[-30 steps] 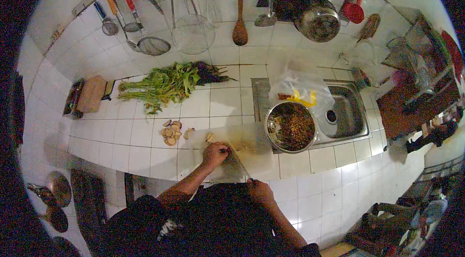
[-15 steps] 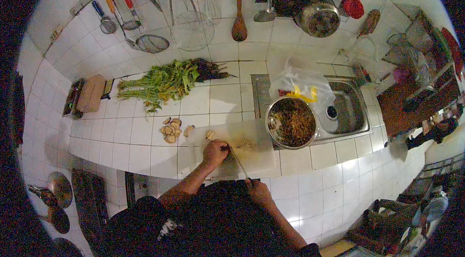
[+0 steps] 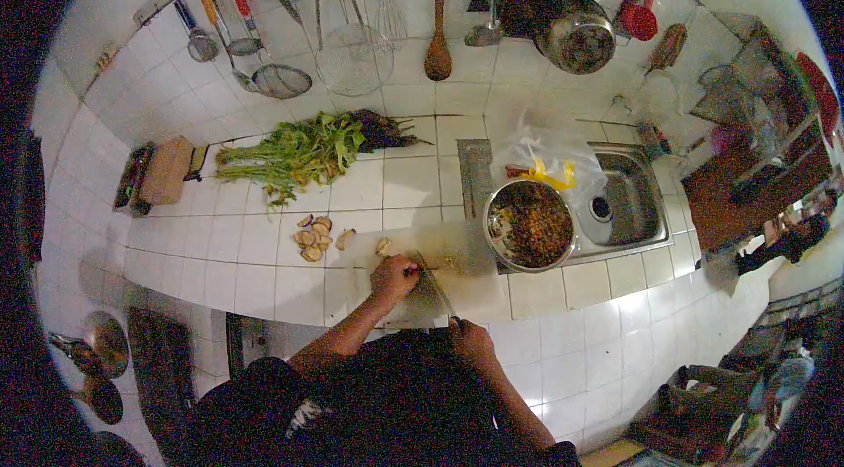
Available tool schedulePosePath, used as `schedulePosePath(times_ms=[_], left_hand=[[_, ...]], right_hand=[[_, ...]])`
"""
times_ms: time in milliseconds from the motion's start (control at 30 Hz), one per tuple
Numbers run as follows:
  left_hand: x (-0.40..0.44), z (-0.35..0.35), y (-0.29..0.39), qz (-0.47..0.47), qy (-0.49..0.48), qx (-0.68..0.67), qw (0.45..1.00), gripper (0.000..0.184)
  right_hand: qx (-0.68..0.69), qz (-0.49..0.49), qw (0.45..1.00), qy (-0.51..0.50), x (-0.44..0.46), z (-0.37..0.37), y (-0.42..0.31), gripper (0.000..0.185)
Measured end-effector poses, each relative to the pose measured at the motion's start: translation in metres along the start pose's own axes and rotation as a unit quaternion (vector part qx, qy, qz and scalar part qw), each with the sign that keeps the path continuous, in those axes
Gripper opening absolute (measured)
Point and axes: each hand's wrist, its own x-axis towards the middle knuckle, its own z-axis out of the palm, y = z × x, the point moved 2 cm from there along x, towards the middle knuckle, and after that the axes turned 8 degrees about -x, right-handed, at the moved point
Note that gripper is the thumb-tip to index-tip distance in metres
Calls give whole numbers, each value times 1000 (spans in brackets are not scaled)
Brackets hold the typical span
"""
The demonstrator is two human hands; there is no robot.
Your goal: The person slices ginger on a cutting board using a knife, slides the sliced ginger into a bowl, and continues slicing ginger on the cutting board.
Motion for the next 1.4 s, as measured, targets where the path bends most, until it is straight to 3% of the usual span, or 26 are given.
schedulePosePath(times_ms=[233,433,633,1067,1133,1400], left_hand=[[-14,-5,4,124,42,59,990,11],[-21,-8,3,161,-1,92,983,18],[-32,-14,11,155,-50,135,977,32],[-28,-17,26,180,-106,190,959,28],[-24,-16,27,154,-158,214,952,27],[-35,-7,15,184,-83,172,964,30]], right_hand=[[33,-20,999,9,-5,14,9,57],[22,-22,1000,5,-12,13,10,58],[16,-32,999,-7,-10,13,14,59],[0,-67,998,-17,11,-2,-15,52],[-15,-54,998,-14,11,-5,-16,52],[-7,-5,1000,29,-1,-12,-3,50]])
